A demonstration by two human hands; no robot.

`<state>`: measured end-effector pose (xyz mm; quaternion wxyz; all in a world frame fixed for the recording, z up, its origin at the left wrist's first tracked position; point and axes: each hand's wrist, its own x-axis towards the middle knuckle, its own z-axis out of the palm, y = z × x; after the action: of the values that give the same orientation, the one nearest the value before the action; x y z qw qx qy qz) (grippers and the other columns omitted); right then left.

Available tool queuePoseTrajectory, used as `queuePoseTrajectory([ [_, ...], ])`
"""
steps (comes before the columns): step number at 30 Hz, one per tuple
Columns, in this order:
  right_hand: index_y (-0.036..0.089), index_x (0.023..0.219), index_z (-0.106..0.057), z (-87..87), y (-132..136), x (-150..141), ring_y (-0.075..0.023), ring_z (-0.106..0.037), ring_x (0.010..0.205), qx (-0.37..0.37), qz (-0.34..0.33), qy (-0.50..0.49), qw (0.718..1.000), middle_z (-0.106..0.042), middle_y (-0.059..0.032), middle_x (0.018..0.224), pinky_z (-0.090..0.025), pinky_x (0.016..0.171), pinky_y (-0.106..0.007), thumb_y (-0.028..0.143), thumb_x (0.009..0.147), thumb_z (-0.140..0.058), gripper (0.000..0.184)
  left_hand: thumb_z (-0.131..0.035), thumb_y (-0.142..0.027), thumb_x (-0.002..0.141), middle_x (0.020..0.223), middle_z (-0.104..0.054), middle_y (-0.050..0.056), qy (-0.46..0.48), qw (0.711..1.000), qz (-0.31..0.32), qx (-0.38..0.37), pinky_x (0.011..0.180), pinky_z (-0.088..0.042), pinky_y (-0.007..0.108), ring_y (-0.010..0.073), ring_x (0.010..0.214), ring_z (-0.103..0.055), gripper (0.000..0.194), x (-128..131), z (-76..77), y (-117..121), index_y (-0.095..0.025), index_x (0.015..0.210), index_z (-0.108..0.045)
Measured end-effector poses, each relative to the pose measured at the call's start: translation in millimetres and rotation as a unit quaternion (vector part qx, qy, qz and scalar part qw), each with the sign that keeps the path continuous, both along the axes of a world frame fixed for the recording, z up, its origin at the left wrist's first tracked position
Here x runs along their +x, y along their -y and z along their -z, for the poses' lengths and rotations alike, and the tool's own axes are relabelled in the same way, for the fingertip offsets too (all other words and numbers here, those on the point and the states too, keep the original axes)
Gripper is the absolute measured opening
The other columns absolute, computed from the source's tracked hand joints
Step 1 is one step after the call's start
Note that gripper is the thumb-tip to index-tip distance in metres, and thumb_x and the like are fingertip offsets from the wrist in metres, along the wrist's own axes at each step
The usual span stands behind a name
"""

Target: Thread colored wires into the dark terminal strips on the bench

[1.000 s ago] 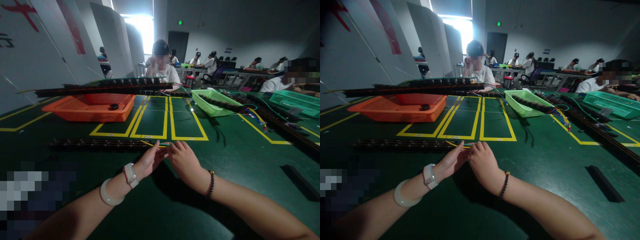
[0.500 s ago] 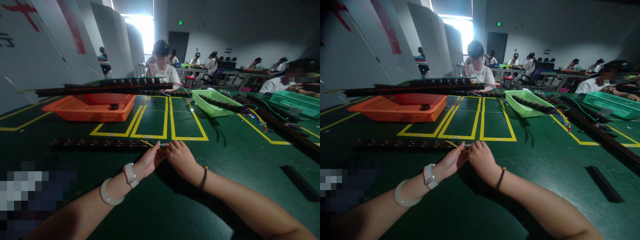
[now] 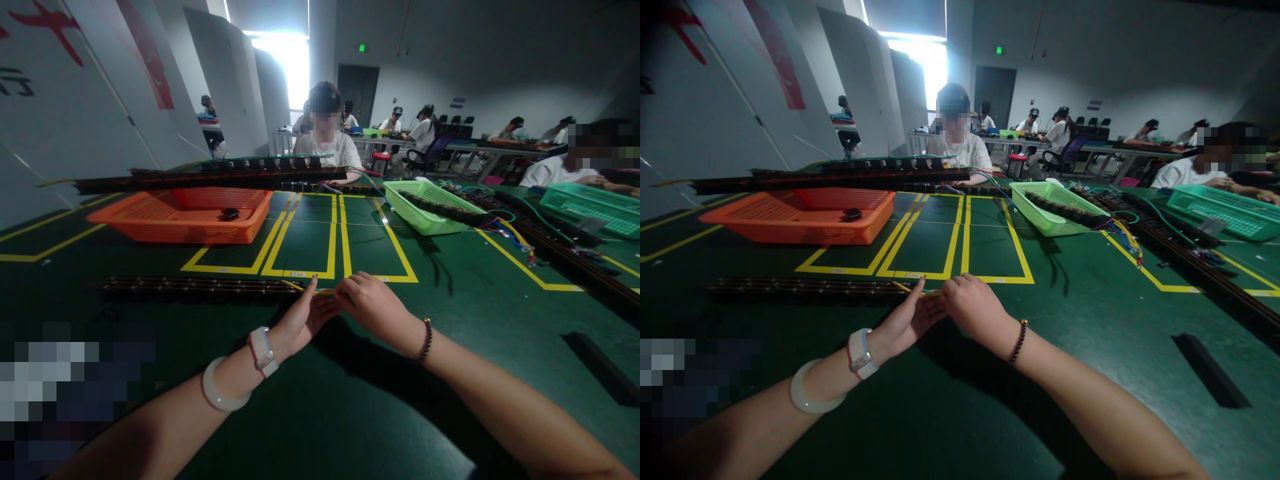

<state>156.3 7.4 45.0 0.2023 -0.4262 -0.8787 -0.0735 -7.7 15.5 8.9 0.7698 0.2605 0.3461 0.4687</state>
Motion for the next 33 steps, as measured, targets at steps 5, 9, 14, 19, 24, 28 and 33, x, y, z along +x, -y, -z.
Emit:
queuePoseTrajectory([
  [5, 0.012, 0.092, -0.065, 16.4, -30.0, 9.9, -0.0164, -0.056, 0.083, -0.014, 0.009, -0.091, 0.996, -0.065, -0.0080, 0.085, -0.040, 0.074, -0.025, 0.022, 0.093, -0.048, 0.020, -0.054, -0.032, 0.089, 0.091, -0.067, 0.010, -0.002, 0.999, 0.014, 0.049, 0.095, -0.044, 0.039, 0.0185, 0.090, -0.063, 0.023, 0.0, 2.7, 0.5, -0.011, 0.090, -0.063],
  [9, 0.014, 0.093, -0.067, 41.3, -52.9, 14.3, -0.0160, -0.056, 0.085, -0.033, 0.003, -0.111, 0.993, -0.066, -0.0067, 0.086, -0.039, 0.076, -0.025, 0.025, 0.092, -0.052, 0.019, -0.045, -0.029, 0.093, 0.096, -0.067, 0.014, -0.029, 0.998, 0.028, 0.045, 0.097, -0.041, 0.039, 0.0209, 0.097, -0.062, 0.027, -1.0, 5.8, -0.6, -0.009, 0.091, -0.062],
  [14, 0.016, 0.091, -0.069, 54.0, -66.3, 19.8, -0.0148, -0.055, 0.083, -0.061, 0.008, -0.101, 0.993, -0.065, -0.0057, 0.084, -0.038, 0.076, -0.025, 0.029, 0.091, -0.054, 0.019, -0.041, -0.031, 0.095, 0.096, -0.067, 0.015, -0.037, 0.998, 0.037, 0.045, 0.098, -0.041, 0.040, 0.0218, 0.098, -0.062, 0.032, -1.6, 5.3, -1.2, -0.007, 0.091, -0.062],
  [19, 0.015, 0.086, -0.066, 29.2, -47.1, 17.5, -0.0129, -0.055, 0.079, -0.068, 0.015, -0.119, 0.990, -0.063, -0.0056, 0.084, -0.037, 0.069, -0.023, 0.035, 0.091, -0.052, 0.025, -0.042, -0.028, 0.094, 0.096, -0.066, 0.014, -0.029, 0.998, 0.028, 0.042, 0.096, -0.043, 0.039, 0.0213, 0.096, -0.062, 0.028, -1.2, 5.2, -0.3, -0.008, 0.092, -0.062],
  [24, 0.016, 0.082, -0.064, 0.9, -7.4, 3.7, -0.0153, -0.058, 0.068, -0.088, 0.035, 0.024, 0.995, -0.064, -0.0064, 0.077, -0.036, 0.059, -0.025, 0.046, 0.090, -0.051, 0.034, -0.047, -0.026, 0.092, 0.083, -0.066, 0.009, -0.021, 0.999, 0.006, 0.030, 0.085, -0.048, 0.033, 0.0156, 0.078, -0.062, 0.024, -0.9, 7.6, -0.4, -0.010, 0.083, -0.063],
  [28, 0.015, 0.099, -0.063, -0.5, 7.7, -4.6, -0.0205, -0.064, 0.077, -0.072, 0.049, 0.094, 0.992, -0.067, -0.0097, 0.089, -0.043, 0.065, -0.028, 0.027, 0.089, -0.051, 0.020, -0.048, -0.027, 0.092, 0.083, -0.066, 0.009, -0.020, 1.000, 0.011, 0.022, 0.083, -0.049, 0.032, 0.0164, 0.079, -0.063, 0.026, -0.6, 6.2, -0.8, -0.009, 0.082, -0.064],
  [33, 0.011, 0.103, -0.062, 5.5, 6.9, -7.5, -0.0228, -0.065, 0.077, -0.080, 0.075, 0.120, 0.987, -0.068, -0.0123, 0.090, -0.047, 0.063, -0.029, 0.017, 0.089, -0.047, 0.022, -0.049, -0.028, 0.091, 0.088, -0.067, 0.010, -0.009, 0.999, 0.019, 0.025, 0.092, -0.046, 0.033, 0.0160, 0.085, -0.063, 0.024, -1.1, 6.2, -1.1, -0.009, 0.086, -0.064],
])
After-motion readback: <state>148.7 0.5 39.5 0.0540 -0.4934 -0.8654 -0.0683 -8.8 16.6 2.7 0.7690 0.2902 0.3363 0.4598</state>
